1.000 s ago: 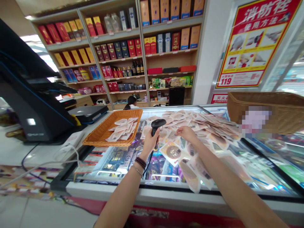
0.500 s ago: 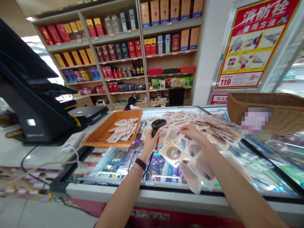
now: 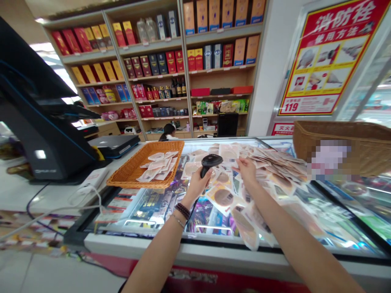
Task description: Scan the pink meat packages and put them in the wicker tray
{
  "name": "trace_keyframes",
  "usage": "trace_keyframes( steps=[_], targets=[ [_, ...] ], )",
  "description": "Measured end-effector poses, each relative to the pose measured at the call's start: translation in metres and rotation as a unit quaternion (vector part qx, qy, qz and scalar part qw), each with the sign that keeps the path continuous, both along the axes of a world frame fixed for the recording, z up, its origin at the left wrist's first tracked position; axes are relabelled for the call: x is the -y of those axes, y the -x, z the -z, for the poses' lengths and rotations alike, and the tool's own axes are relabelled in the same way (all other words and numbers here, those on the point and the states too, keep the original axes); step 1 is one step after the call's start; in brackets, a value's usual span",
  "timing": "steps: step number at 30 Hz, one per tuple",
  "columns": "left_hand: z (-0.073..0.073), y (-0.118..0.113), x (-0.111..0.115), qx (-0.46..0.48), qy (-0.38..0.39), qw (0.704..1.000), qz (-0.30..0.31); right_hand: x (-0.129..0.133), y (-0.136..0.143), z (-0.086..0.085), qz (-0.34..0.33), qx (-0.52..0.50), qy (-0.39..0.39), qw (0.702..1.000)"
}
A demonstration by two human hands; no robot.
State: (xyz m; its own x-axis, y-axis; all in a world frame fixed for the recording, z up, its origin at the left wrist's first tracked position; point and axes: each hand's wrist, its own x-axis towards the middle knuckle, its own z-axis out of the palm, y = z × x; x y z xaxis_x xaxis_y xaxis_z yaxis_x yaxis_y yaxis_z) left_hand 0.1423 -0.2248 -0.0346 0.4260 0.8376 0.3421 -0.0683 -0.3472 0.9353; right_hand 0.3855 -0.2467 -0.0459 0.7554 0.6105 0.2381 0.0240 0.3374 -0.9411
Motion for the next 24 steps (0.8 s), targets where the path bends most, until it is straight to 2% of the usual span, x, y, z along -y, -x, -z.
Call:
trace_keyframes(
  steps=[3,9,13,17,21,24],
  targets=[
    [-0.003,-0.001,0.002,-0.01,0.01,1.0,0.025,0.001,0.0,0.0,-0.001,-0.052,0.01,0.999],
    [-0.013,-0.002,0.009,-0.031,0.012,0.997,0.076,-0.001,-0.001,0.001,-0.006,-0.05,0.018,0.999],
    [-0.018,0.0,0.012,-0.035,0.006,0.996,0.084,-0.002,-0.001,0.003,-0.013,-0.04,0.006,0.999],
    [-0.017,0.001,0.012,-0.032,0.015,0.996,0.088,0.0,0.001,0.002,-0.008,-0.038,-0.002,0.999],
    [-0.012,-0.001,0.01,-0.01,0.038,0.996,0.083,0.004,0.005,-0.007,-0.002,-0.013,-0.002,1.0],
    [-0.014,0.001,0.006,0.028,0.048,0.996,0.062,0.003,0.008,-0.017,-0.007,-0.019,-0.01,1.0]
  ],
)
